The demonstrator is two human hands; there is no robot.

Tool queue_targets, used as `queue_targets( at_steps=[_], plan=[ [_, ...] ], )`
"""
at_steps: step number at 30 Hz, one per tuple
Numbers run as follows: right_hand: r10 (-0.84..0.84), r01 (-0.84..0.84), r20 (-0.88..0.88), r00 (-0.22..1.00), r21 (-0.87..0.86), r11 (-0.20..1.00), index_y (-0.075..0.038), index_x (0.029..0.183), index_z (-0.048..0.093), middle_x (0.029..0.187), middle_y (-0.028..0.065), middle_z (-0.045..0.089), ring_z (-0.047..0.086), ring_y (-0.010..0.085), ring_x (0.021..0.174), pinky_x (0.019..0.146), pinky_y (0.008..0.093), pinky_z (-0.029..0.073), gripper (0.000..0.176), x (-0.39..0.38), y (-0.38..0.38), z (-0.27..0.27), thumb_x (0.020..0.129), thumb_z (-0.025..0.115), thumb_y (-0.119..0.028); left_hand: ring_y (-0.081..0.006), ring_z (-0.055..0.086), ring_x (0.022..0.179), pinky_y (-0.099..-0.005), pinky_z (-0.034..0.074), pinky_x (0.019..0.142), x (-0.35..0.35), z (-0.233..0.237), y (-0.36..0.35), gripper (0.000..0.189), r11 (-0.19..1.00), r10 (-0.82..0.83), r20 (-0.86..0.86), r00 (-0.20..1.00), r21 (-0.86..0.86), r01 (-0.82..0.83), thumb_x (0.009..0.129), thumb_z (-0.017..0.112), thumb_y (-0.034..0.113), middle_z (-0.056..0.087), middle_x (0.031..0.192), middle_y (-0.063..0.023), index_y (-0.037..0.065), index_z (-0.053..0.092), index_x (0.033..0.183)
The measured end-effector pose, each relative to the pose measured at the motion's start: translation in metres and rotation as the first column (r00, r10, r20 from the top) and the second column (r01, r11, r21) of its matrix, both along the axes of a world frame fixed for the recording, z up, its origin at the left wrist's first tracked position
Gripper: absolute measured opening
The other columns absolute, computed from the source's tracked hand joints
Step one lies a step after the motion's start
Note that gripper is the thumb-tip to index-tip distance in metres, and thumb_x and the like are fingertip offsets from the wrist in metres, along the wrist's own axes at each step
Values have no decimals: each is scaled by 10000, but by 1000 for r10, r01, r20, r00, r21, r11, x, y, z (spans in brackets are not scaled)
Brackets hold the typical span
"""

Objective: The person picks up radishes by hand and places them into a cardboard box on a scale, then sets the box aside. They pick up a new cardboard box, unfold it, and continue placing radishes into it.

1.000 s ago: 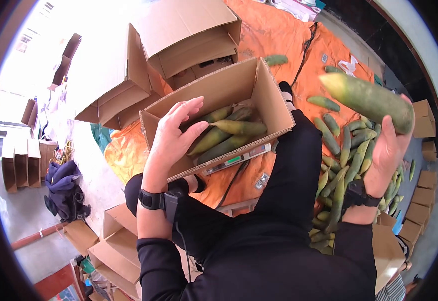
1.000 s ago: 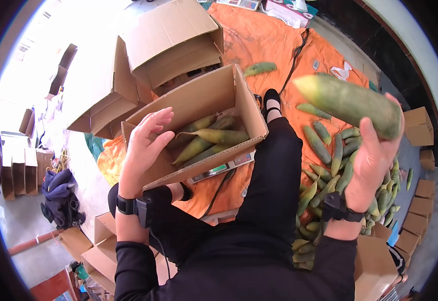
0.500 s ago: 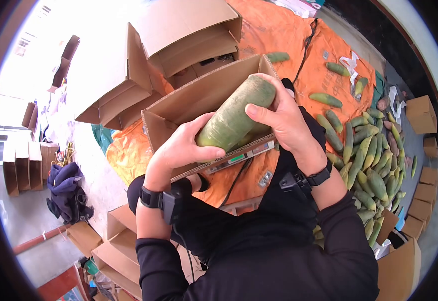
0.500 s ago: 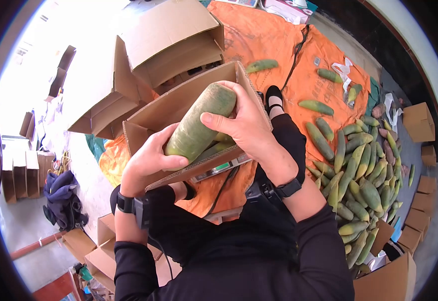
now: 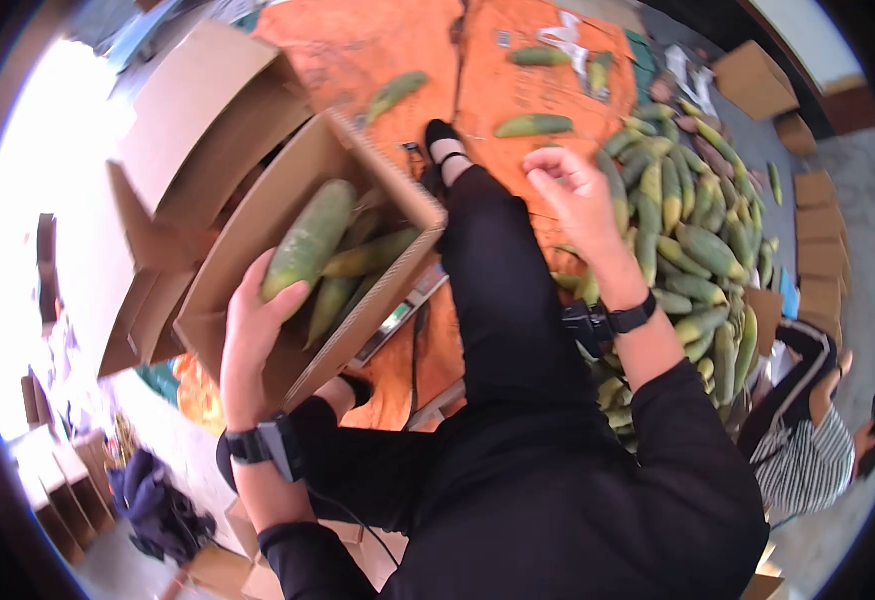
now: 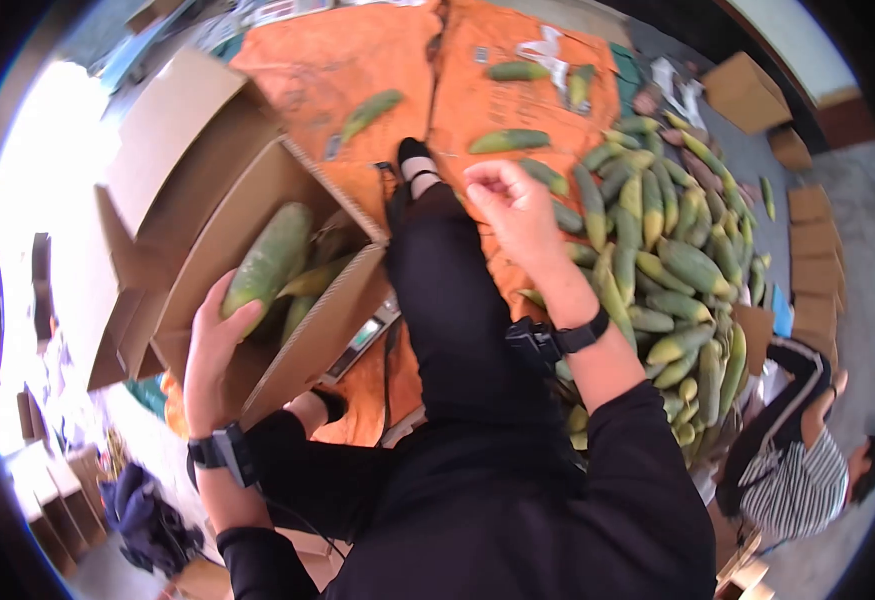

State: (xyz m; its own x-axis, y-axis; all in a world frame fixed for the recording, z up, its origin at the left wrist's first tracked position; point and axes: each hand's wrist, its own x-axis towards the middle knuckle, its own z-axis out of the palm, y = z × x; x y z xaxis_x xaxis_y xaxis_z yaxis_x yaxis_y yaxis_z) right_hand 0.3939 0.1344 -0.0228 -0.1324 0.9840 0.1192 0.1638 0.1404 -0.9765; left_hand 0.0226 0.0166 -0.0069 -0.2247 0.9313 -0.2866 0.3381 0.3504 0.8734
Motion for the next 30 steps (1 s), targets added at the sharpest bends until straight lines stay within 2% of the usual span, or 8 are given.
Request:
queue_targets(
  at_steps=[2,6,10,13,17,20,24,30],
  plan=[
    [-36,44,135,990,-55,998,1,1008,631,905,36,653,599,116,848,786,260,478,154,21,-8,-21,867,631,-61,-164,593,1005,-275,457,896,-9,-11,3,501,994,-33,-112,993,100,44,807,644,16,623,1144,-127,-4,515,1291],
    [-52,91,247,968,-151,984,-15,986,638,916,89,662,632,171,843,778,301,498,160,52,-23,-55,850,642,-98,-155,601,980,-275,471,871,-12,5,1,441,999,26,-129,991,26,-22,842,612,16,634,1120,-121,16,538,1276],
    [-147,193,556,818,-26,981,-38,962,643,911,133,645,648,266,841,761,348,521,175,105,-26,-103,798,650,-99,-129,603,943,-251,479,838,-12,15,-7,397,1000,16,-144,990,-7,-17,866,599,18,643,1089,-103,28,557,1260],
    [-246,339,721,648,16,941,-24,1044,624,982,142,650,639,259,914,815,356,509,274,172,-31,-143,787,660,-110,-110,601,923,-234,482,818,-20,15,-16,381,998,45,-95,994,39,-41,874,591,6,646,1071,-82,35,566,1253],
    [-310,626,917,251,91,775,-27,1107,600,1058,216,631,578,372,1045,910,450,456,491,253,-80,-189,713,732,-287,-101,600,912,-228,481,813,-19,26,-24,371,989,138,-72,988,59,-134,875,594,1,649,1052,-68,38,575,1244],
    [-15,748,923,385,-303,590,-46,1114,574,1156,205,585,541,373,1103,923,458,457,563,267,-112,-190,654,769,-306,-103,607,896,-231,486,804,-15,31,-24,361,985,161,-154,975,90,-148,871,609,17,656,1030,-62,34,584,1231],
    [275,730,938,210,-337,594,-54,1155,546,1186,192,558,517,369,1131,935,458,451,600,249,-125,-186,648,770,-285,-128,615,924,-239,483,816,-12,27,-23,351,991,99,-199,975,107,-79,888,584,29,655,1055,-75,22,573,1238],
    [319,679,942,104,-301,669,-67,1216,504,1231,172,518,480,362,1171,954,458,442,663,233,-128,-177,639,771,-254,-109,615,890,-248,490,804,-7,30,-19,344,995,52,-323,945,100,-20,872,603,40,675,1011,-69,57,598,1216]
  ],
)
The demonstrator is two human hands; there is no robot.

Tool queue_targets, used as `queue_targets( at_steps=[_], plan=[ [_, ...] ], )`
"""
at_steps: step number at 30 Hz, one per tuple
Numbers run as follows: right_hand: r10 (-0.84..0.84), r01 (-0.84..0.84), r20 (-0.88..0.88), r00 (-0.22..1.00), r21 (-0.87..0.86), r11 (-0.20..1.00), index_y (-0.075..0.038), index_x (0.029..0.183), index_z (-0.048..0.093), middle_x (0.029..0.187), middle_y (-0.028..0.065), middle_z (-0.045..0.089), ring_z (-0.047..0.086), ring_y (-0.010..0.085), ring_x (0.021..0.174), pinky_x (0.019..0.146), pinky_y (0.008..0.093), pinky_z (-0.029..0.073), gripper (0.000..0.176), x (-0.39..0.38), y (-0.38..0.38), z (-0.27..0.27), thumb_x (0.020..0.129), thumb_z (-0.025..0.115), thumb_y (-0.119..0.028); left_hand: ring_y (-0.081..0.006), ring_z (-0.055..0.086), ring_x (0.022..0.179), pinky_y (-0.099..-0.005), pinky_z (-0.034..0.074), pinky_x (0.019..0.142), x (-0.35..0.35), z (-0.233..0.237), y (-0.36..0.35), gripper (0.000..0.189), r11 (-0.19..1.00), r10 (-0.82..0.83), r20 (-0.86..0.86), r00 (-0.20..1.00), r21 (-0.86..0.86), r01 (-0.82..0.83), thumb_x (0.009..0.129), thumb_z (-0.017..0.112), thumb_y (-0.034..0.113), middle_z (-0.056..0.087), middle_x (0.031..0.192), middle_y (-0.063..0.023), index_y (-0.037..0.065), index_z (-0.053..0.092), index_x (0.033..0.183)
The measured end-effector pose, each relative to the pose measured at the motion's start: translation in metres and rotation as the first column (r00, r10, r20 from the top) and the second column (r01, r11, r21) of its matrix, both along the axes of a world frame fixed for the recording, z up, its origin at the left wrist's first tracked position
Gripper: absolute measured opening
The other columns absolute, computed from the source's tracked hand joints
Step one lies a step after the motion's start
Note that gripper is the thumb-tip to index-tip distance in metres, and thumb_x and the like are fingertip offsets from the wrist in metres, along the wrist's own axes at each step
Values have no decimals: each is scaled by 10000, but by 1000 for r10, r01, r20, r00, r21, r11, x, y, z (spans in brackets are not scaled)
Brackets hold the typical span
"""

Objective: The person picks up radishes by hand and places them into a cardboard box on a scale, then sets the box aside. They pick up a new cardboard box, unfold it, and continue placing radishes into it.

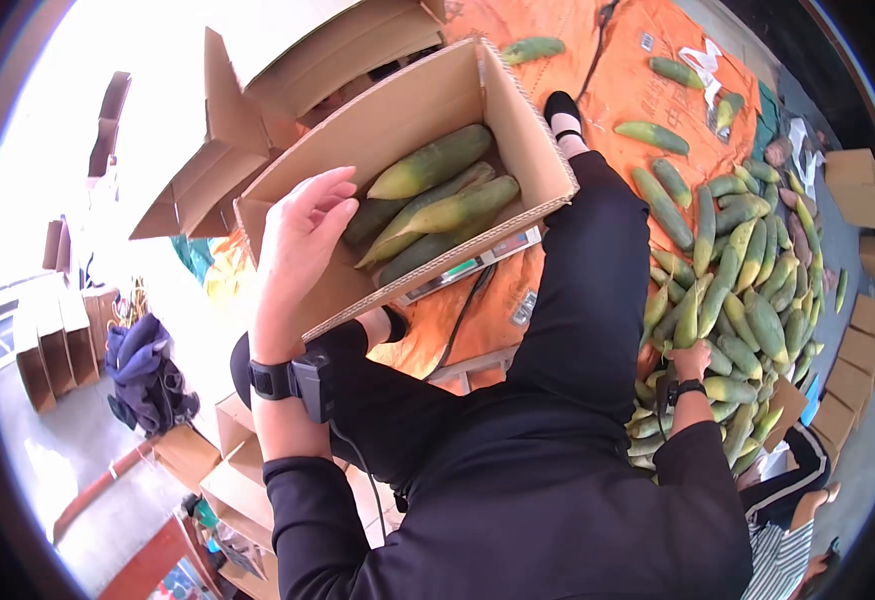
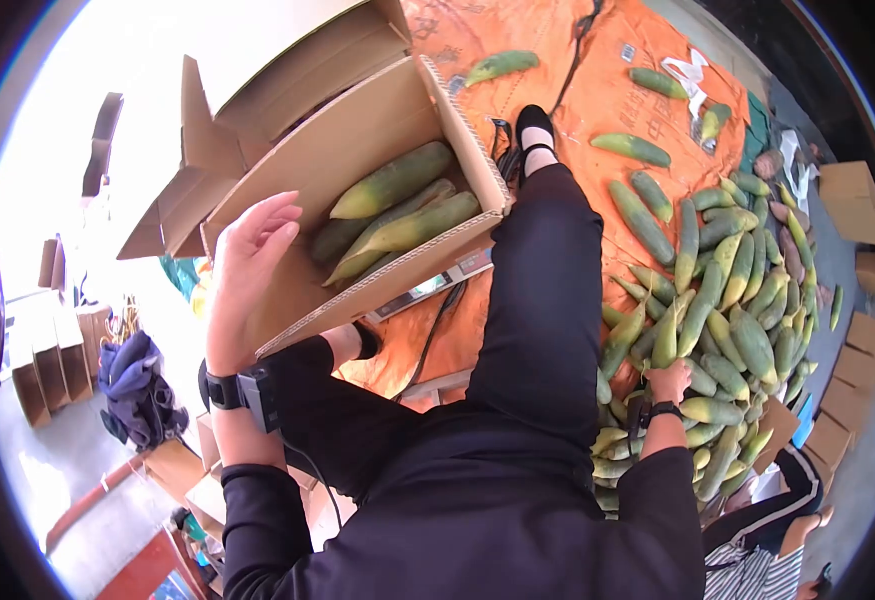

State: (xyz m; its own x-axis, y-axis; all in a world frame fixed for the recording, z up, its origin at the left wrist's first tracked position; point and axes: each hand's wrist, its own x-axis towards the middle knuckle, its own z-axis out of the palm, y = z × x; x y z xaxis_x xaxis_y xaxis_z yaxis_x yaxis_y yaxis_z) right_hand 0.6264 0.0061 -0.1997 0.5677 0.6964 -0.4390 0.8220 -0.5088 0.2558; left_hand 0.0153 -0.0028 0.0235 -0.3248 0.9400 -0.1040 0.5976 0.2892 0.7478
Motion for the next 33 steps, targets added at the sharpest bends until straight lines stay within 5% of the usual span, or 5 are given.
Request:
queue_targets(
  at_steps=[10,18,20,27,33],
  plan=[
    [292,-179,-192,937,454,873,12,1270,418,1206,230,471,454,429,1143,963,481,399,837,-17,44,15,569,832,-181,-154,631,829,-276,510,750,1,5,-4,310,996,-32,17,999,87,30,849,624,42,666,978,-98,35,613,1159],
    [656,-124,-228,719,887,444,57,1197,479,1167,199,519,516,346,1082,980,416,391,694,-105,133,153,627,829,-131,-131,630,872,-260,499,772,-4,10,-9,323,991,-20,-4,1000,130,21,855,611,32,674,985,-69,59,618,1177],
    [739,163,-443,508,892,423,50,1157,525,1138,151,585,577,260,1026,958,352,417,530,-132,146,190,715,788,-77,-137,634,870,-266,503,764,-6,10,-9,348,986,-30,-19,999,162,32,851,622,39,673,1000,-69,65,607,1197],
    [920,472,-389,46,821,323,31,1173,556,1128,106,603,577,207,1050,961,349,435,412,-256,135,296,790,709,14,-165,600,1017,-297,477,843,-5,19,-10,494,969,-33,-40,999,243,42,818,684,91,629,1149,-77,99,543,1291],
    [636,402,-594,-493,492,772,-16,1079,595,992,52,645,616,155,914,845,308,489,410,-374,103,283,705,750,53,-218,514,1186,-352,405,976,2,20,-11,819,907,-210,-35,977,366,208,687,824,287,566,1263,-81,72,437,1376]
  ],
)
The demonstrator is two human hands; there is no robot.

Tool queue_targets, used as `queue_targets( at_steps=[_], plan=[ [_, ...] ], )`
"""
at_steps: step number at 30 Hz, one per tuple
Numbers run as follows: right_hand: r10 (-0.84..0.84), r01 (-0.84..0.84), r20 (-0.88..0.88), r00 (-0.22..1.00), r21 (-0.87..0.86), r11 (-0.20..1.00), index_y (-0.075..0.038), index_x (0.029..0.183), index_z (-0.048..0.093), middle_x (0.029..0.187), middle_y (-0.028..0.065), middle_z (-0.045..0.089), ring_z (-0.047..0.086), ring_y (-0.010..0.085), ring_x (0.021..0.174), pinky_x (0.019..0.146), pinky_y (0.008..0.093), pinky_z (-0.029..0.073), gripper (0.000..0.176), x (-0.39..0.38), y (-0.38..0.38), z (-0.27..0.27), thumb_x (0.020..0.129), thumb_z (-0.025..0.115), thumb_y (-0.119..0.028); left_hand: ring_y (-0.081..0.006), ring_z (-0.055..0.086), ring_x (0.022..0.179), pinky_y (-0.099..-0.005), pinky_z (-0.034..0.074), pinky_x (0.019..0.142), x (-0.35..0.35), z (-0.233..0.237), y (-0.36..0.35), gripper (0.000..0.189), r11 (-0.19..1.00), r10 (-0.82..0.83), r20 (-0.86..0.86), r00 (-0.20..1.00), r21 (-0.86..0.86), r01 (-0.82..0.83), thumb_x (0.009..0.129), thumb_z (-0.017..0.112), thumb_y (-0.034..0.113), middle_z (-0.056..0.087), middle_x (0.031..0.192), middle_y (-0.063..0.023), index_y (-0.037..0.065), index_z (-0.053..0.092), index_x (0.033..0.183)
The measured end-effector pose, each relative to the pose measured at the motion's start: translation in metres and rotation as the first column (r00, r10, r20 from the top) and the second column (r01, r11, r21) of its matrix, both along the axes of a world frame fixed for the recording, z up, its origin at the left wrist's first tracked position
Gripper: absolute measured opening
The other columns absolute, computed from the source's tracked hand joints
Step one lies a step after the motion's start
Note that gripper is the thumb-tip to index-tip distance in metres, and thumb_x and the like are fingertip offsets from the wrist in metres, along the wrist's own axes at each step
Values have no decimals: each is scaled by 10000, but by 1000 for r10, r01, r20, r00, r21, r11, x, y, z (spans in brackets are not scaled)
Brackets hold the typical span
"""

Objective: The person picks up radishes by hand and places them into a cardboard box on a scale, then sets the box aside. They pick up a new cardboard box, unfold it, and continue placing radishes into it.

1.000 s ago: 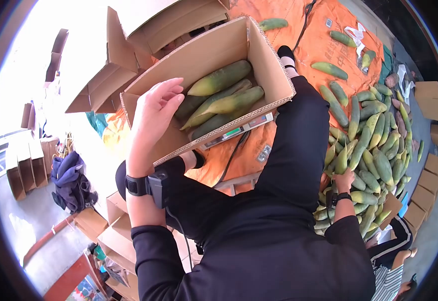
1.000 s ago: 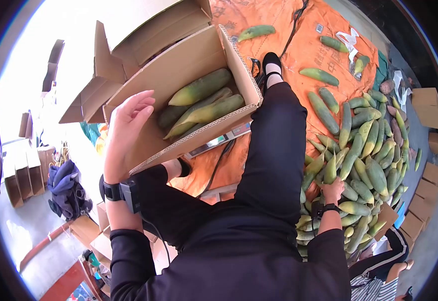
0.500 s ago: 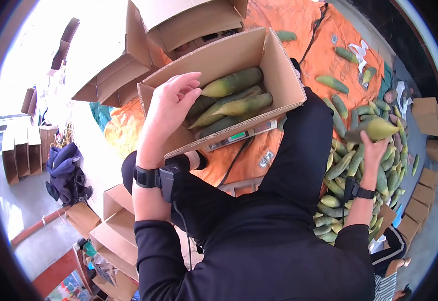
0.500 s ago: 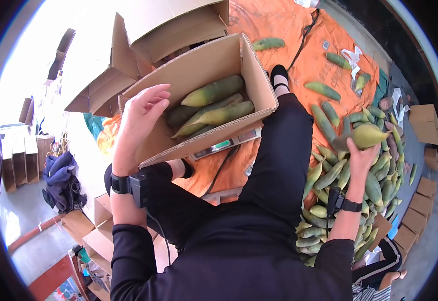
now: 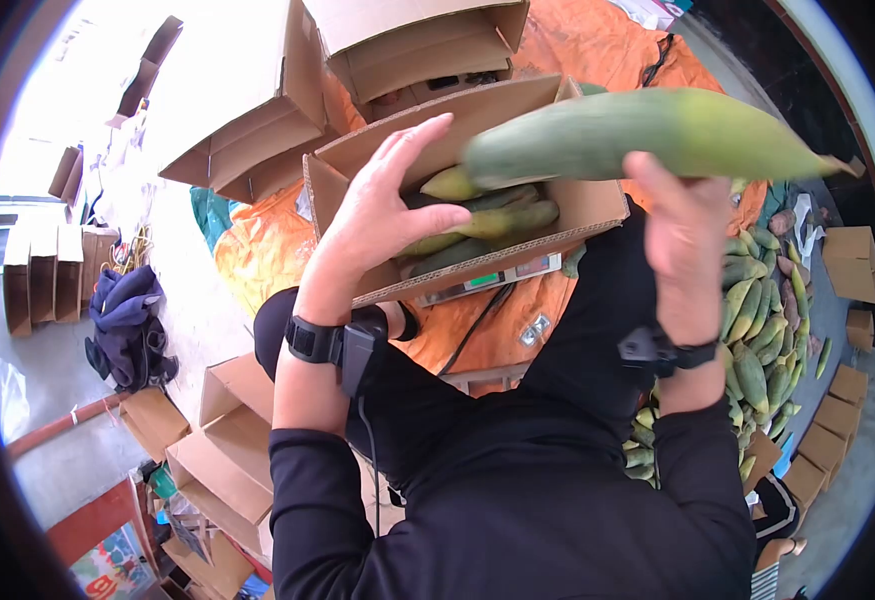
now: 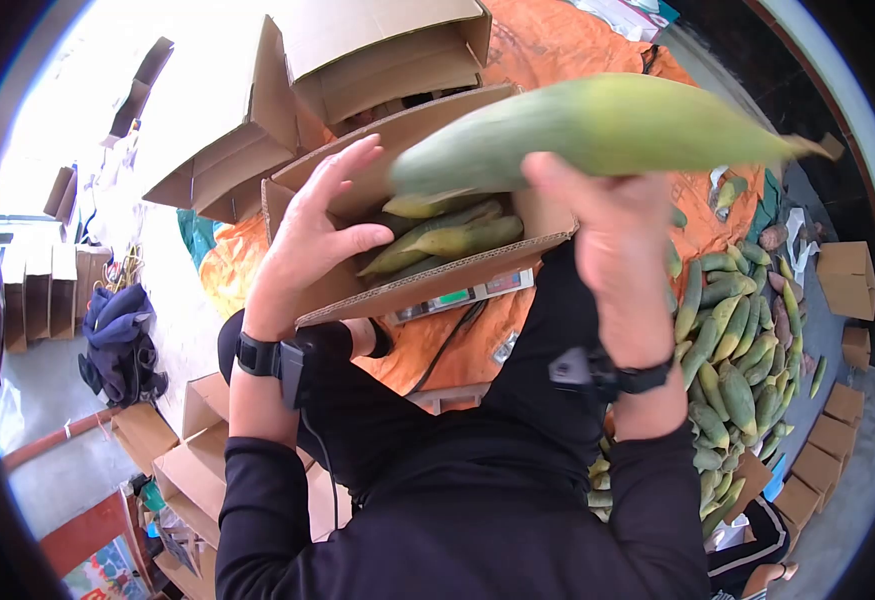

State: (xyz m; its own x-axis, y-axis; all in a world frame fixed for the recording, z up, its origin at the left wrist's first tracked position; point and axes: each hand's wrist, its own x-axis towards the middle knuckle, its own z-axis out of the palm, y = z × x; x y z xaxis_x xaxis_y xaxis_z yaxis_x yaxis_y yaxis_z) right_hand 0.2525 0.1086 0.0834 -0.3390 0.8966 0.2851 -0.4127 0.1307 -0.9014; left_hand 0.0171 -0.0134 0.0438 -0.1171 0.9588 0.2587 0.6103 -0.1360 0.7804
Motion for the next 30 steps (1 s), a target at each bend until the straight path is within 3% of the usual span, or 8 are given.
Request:
queue_targets(
  at_steps=[3,6,9,11,19,23,27,30],
  plan=[
    [265,-259,4,964,-185,948,-10,1072,588,990,48,638,603,133,904,825,278,470,368,-36,-17,-20,741,748,2,-203,510,1176,-339,393,994,5,-2,3,831,979,-75,241,967,-166,117,679,834,285,562,1244,-117,19,434,1357],
    [327,-315,100,940,-120,941,-3,1134,546,1033,48,618,585,134,948,833,274,465,389,-47,-10,-39,788,722,-38,-248,602,1053,-345,460,929,1,-10,-1,764,975,-6,194,981,-216,49,674,815,245,624,1137,-158,30,468,1320],
    [254,-234,237,938,-109,966,-47,1268,494,1212,55,537,531,160,1092,855,304,479,410,-26,7,-44,902,630,-173,-238,625,1008,-336,470,907,-9,-12,-3,701,955,109,144,984,-290,-64,649,795,206,645,1087,-160,11,520,1264],
    [64,-35,321,945,-96,995,-46,1275,495,1206,57,545,540,150,1076,849,303,481,398,-1,17,-53,912,613,-160,-192,586,1016,-318,438,933,-15,-10,-7,672,929,154,71,985,-351,-120,649,789,113,628,1084,-109,1,528,1257],
    [-262,303,406,876,-38,952,-42,1161,580,1078,23,604,591,110,969,752,224,475,255,121,51,-76,914,603,-102,-317,631,987,-376,478,883,-14,-28,-4,669,834,152,-340,928,-460,-305,635,779,194,653,1033,-199,42,544,1242],
    [-371,459,512,775,-54,887,-43,1130,596,1037,1,615,581,75,901,722,216,471,247,180,53,-111,900,628,-127,-320,581,1080,-384,455,924,-20,-55,-5,635,846,160,-300,941,-450,-287,677,764,234,596,1165,-187,84,548,1255],
    [-402,574,645,650,-70,816,-58,1096,620,962,-22,625,572,57,829,689,213,459,222,222,41,-142,893,637,-145,-225,588,1012,-319,482,849,-29,-52,-9,507,916,106,-353,930,-328,-229,787,690,92,590,1153,-139,80,548,1273],
    [-375,610,742,556,-59,790,-46,1074,628,931,-18,632,569,59,798,667,217,454,207,249,32,-170,887,633,-134,-173,602,967,-283,493,819,-25,-43,-6,444,890,214,-154,965,-376,-257,819,668,77,602,1144,-116,68,571,1253]
  ],
)
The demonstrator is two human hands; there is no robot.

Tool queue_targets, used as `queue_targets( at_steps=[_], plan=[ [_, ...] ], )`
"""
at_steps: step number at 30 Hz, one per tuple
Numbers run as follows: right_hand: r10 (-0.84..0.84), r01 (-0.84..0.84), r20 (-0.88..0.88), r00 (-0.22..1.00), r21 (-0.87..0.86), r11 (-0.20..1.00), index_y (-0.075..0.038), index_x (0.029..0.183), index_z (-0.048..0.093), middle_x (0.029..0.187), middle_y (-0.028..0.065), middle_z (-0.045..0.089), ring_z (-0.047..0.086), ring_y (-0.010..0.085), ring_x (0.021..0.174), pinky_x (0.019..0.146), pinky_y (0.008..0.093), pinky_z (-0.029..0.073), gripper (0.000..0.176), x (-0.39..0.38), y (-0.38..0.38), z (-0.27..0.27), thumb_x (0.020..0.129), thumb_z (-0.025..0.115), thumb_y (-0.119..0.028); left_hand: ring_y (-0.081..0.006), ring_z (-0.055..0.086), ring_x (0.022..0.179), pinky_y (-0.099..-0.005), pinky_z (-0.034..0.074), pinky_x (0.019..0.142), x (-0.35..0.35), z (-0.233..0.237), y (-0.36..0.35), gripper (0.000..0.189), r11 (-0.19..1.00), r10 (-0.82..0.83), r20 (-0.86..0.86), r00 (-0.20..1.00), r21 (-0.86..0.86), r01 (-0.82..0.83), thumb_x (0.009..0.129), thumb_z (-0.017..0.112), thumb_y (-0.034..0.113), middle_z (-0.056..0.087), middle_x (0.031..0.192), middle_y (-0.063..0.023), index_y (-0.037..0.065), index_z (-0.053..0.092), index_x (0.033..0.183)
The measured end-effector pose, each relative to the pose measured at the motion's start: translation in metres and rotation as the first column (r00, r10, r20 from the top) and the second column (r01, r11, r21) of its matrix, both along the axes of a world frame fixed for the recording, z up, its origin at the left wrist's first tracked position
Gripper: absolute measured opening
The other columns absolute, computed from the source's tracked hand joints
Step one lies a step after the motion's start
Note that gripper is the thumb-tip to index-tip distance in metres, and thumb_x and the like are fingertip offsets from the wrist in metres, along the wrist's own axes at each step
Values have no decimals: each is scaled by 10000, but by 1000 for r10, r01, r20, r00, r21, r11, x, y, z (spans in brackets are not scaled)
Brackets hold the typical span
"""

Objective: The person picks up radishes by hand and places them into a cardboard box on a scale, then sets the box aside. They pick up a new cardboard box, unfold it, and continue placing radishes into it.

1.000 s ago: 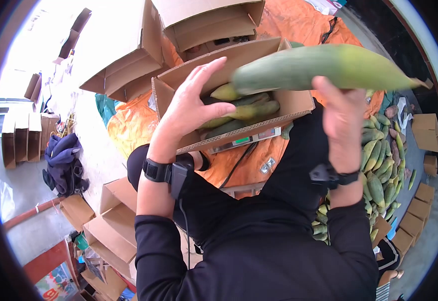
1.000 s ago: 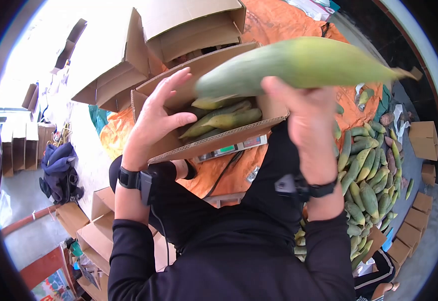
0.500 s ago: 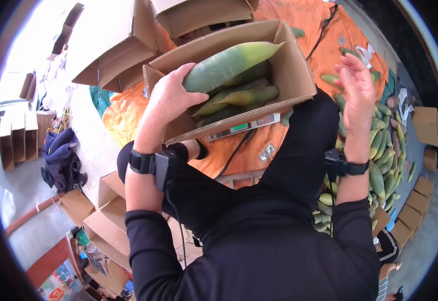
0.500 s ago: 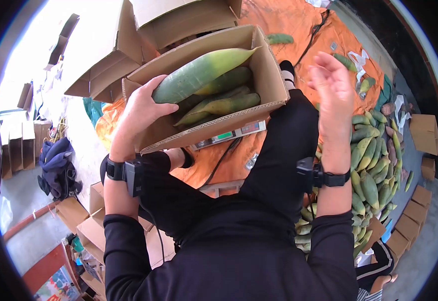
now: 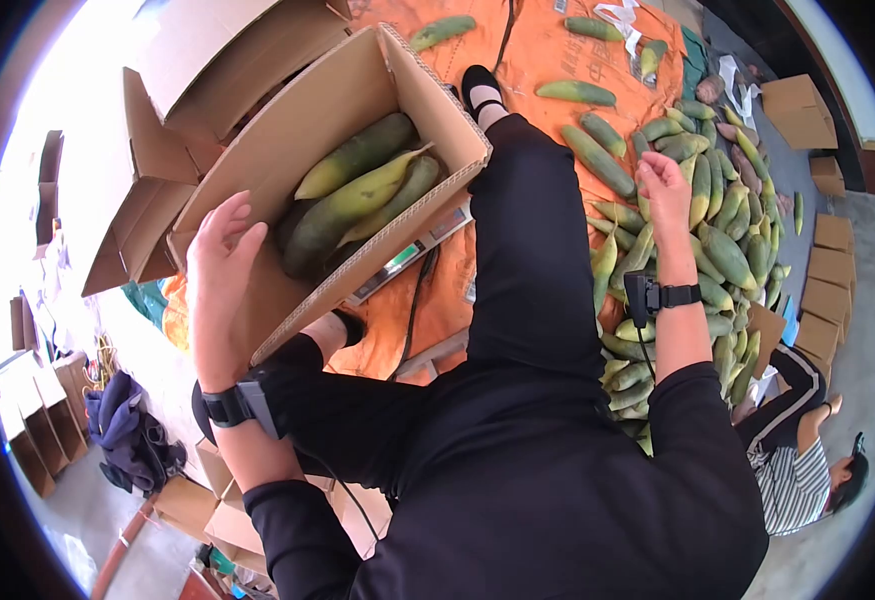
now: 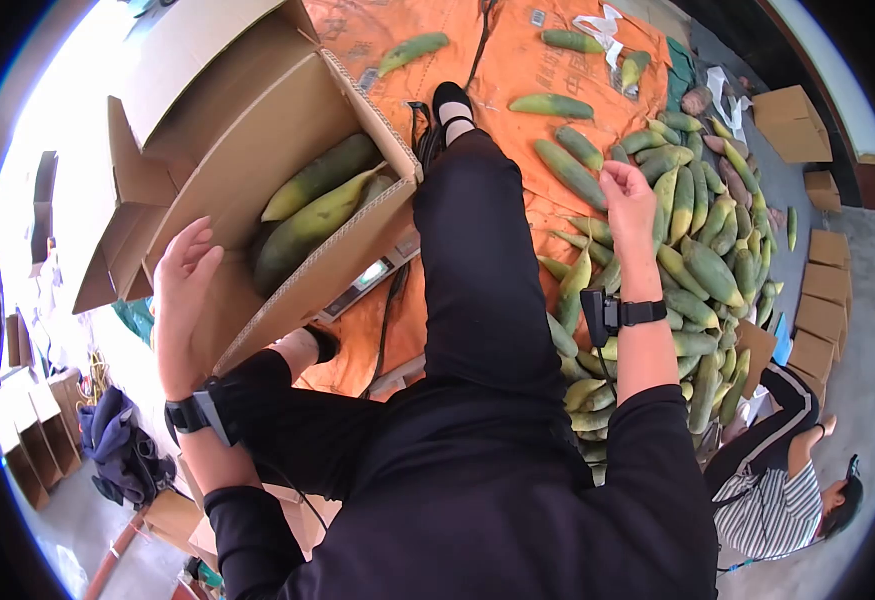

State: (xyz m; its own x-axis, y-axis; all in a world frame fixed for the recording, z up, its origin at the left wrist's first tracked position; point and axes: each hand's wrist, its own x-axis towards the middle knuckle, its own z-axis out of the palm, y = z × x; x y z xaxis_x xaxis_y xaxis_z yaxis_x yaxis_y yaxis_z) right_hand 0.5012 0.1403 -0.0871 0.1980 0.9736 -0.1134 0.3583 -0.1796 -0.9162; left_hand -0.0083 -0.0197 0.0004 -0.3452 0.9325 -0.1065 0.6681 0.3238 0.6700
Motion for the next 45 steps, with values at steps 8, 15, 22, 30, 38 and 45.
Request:
queue_targets(
  at_steps=[8,15,22,30,38,45],
  plan=[
    [10,61,302,953,-225,972,-4,1062,645,919,90,677,633,154,850,776,286,496,277,63,-32,-114,815,665,-128,-134,644,853,-257,519,762,6,19,2,335,987,84,54,995,136,-91,844,645,56,678,998,-73,69,627,1179],
    [15,150,492,870,-295,943,-24,1232,526,988,75,623,610,154,712,512,274,477,500,131,-52,-231,771,685,-136,-75,600,861,-222,476,775,5,23,4,298,986,97,28,995,130,-100,874,631,73,672,978,-31,55,638,1171],
    [5,228,451,892,-461,858,21,1407,337,1289,214,512,523,288,1159,956,364,428,791,103,-62,-230,760,734,-201,-75,609,836,-225,487,761,7,19,7,298,988,87,2,996,129,-87,868,641,66,687,972,-37,65,643,1166],
    [521,-128,332,786,-738,662,-11,1162,540,1086,155,610,596,257,958,839,378,477,403,73,-70,-243,845,609,-250,-81,621,841,-233,499,761,7,15,9,294,991,61,-5,998,115,-60,867,639,56,689,966,-43,67,644,1161],
    [500,-149,542,676,-564,812,-6,972,579,925,146,615,580,251,818,766,389,469,276,68,-82,-236,920,476,-256,-107,622,851,-247,496,764,12,19,11,296,993,14,63,998,118,-21,852,633,30,672,954,-49,62,641,1146],
    [-37,69,299,954,-97,993,-24,810,605,835,102,604,553,232,797,753,358,442,442,78,-54,-146,1007,325,-304,-132,630,870,-252,495,762,15,28,7,291,989,-1,74,997,150,-10,850,627,30,668,964,-71,49,636,1141]
  ],
)
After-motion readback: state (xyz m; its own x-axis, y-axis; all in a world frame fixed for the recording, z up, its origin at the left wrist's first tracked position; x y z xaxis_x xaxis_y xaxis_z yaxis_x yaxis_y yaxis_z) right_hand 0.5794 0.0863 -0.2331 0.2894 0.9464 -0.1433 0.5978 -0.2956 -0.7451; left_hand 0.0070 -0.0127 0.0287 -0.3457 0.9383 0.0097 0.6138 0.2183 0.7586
